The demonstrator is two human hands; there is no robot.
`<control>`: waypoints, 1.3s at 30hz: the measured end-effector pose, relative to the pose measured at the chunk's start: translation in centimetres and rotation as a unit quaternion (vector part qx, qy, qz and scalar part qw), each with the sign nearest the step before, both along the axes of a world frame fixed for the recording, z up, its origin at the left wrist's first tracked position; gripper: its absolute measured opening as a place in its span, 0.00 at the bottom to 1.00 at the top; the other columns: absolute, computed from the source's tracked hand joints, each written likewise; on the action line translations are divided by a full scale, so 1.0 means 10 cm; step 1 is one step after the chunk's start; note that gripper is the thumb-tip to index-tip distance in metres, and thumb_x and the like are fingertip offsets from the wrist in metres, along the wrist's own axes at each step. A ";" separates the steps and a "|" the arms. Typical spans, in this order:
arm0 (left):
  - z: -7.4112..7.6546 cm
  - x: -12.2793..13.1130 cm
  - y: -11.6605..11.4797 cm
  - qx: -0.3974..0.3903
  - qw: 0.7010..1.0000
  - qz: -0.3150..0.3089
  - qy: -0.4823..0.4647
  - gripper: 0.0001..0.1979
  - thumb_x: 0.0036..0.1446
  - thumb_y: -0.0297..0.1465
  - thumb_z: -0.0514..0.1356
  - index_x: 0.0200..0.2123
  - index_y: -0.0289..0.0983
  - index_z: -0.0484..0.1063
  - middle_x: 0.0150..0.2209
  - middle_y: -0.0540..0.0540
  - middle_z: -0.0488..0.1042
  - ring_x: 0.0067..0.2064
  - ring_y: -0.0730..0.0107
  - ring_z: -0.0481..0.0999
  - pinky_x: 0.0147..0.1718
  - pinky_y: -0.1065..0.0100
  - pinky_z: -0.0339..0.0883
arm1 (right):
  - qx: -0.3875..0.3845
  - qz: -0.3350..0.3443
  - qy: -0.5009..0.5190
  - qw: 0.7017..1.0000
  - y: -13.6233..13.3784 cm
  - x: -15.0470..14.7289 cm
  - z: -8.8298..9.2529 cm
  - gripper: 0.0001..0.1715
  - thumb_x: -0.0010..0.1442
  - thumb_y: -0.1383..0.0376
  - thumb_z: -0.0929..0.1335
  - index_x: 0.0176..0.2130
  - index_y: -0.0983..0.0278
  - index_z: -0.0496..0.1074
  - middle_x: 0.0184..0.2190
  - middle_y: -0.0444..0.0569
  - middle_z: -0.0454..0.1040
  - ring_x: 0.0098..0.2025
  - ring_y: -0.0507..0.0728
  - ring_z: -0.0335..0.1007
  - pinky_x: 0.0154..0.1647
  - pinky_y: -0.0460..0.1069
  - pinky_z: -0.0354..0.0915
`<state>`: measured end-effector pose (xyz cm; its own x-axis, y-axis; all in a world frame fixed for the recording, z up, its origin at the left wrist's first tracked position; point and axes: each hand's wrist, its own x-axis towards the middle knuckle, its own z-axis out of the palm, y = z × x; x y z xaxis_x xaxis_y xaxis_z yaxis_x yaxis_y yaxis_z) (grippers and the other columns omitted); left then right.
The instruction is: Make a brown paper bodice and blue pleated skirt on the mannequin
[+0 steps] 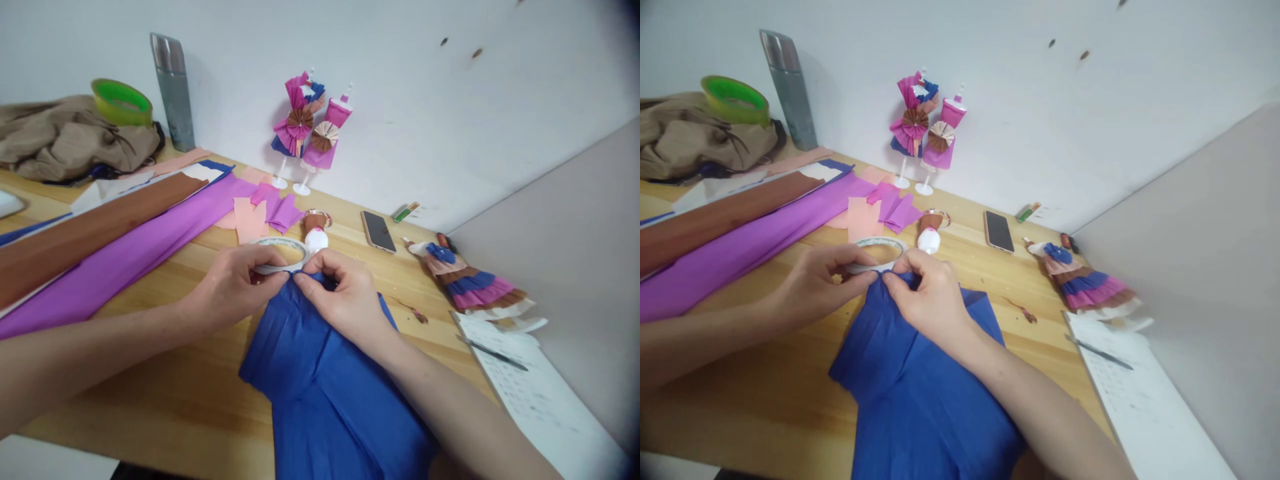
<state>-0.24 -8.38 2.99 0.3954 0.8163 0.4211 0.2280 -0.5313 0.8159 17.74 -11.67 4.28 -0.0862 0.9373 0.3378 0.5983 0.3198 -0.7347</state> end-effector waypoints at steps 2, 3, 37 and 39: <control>0.01 0.00 0.00 -0.005 1.000 0.001 0.001 0.09 0.54 0.29 0.59 0.25 0.32 0.75 0.20 0.52 0.69 0.22 0.80 0.62 0.20 0.78 0.56 | -0.003 0.003 -0.002 1.000 -0.01 0.00 0.01 0.10 0.55 0.62 0.67 0.25 0.62 0.66 0.20 0.42 0.68 0.23 0.50 0.61 0.26 0.47 0.58; 0.01 0.00 0.00 -0.010 1.000 0.001 0.002 0.09 0.53 0.29 0.59 0.25 0.32 0.75 0.20 0.52 0.69 0.22 0.80 0.62 0.20 0.78 0.56 | -0.004 0.005 -0.004 1.000 -0.01 -0.01 0.02 0.09 0.55 0.62 0.67 0.25 0.62 0.67 0.20 0.42 0.68 0.23 0.50 0.61 0.26 0.47 0.58; -0.01 0.01 0.01 -0.024 1.000 -0.008 0.001 0.08 0.54 0.28 0.59 0.25 0.33 0.74 0.21 0.52 0.70 0.23 0.79 0.64 0.20 0.78 0.57 | -0.012 0.004 -0.009 1.000 -0.02 0.00 0.00 0.07 0.55 0.63 0.67 0.27 0.62 0.68 0.22 0.43 0.70 0.24 0.51 0.63 0.27 0.47 0.59; -0.02 0.01 0.01 -0.022 1.000 -0.008 0.002 0.08 0.54 0.28 0.59 0.26 0.33 0.75 0.21 0.52 0.70 0.23 0.79 0.64 0.21 0.77 0.58 | -0.012 0.013 -0.011 1.000 -0.03 0.00 0.01 0.07 0.55 0.63 0.67 0.27 0.62 0.68 0.23 0.43 0.71 0.24 0.51 0.64 0.28 0.48 0.59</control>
